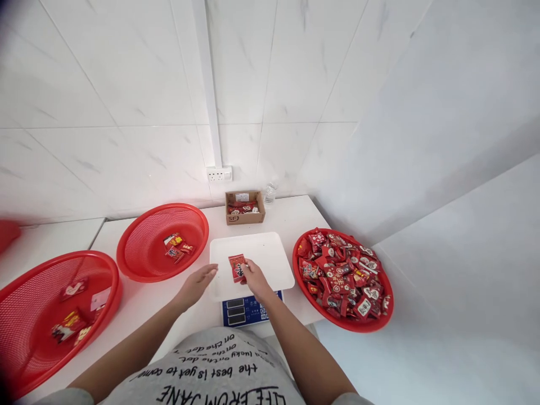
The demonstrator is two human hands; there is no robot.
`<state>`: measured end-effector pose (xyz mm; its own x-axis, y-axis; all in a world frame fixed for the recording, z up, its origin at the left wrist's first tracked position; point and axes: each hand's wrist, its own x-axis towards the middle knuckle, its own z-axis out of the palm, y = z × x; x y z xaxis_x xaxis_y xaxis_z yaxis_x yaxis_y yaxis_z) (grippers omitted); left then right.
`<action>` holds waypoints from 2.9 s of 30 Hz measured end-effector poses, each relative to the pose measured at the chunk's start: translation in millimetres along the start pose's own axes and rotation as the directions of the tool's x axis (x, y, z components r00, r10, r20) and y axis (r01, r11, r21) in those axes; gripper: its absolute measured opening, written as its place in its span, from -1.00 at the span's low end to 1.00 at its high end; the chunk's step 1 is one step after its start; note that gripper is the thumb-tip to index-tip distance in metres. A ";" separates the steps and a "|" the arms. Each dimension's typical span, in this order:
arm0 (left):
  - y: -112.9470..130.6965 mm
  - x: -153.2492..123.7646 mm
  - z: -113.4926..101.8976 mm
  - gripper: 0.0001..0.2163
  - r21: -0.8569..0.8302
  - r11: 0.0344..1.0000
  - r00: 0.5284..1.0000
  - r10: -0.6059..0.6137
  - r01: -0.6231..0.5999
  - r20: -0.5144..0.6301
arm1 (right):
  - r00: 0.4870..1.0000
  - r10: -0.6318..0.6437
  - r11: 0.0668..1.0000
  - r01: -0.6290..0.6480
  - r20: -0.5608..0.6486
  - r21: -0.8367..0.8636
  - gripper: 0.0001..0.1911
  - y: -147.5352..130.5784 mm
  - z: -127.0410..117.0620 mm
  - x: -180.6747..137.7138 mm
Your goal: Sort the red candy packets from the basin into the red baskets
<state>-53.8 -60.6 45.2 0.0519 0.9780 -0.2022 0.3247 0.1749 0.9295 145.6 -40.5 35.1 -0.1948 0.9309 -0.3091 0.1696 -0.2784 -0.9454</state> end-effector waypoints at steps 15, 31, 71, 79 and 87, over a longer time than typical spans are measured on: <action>16.6 -28.5 35.4 -0.57 -0.478 0.786 0.900 -0.218 0.391 0.378 | 0.995 -0.036 0.999 0.039 0.095 -0.034 -0.61 0.7 30.1 -39.0; 17.3 11.1 -69.6 -0.90 -0.902 0.383 0.750 -0.652 0.197 -0.113 | 0.984 0.161 0.985 -0.155 -0.075 0.079 -0.52 22.2 -13.8 -64.9; 12.9 -4.9 0.8 -0.83 -0.577 0.582 0.799 -0.553 0.573 0.236 | 0.687 -0.217 0.582 -0.480 -0.694 -0.656 -0.50 50.3 -202.9 -66.4; 20.7 -10.2 6.3 -0.81 -0.520 0.651 0.828 -0.501 0.553 0.253 | 0.576 -0.327 0.837 -0.192 -0.750 -0.512 -0.64 18.1 -179.2 -63.2; 48.6 -23.0 50.3 -0.69 -0.287 0.854 0.840 -0.268 0.433 0.471 | 0.957 0.008 0.980 0.050 -0.291 0.191 -0.71 4.6 -36.9 -47.1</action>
<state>8.3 -80.3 79.5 0.4017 0.7215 -0.5640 0.0286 0.6057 0.7952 191.2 -77.0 49.1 0.0957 0.9571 -0.2734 -0.0282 -0.2720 -0.9619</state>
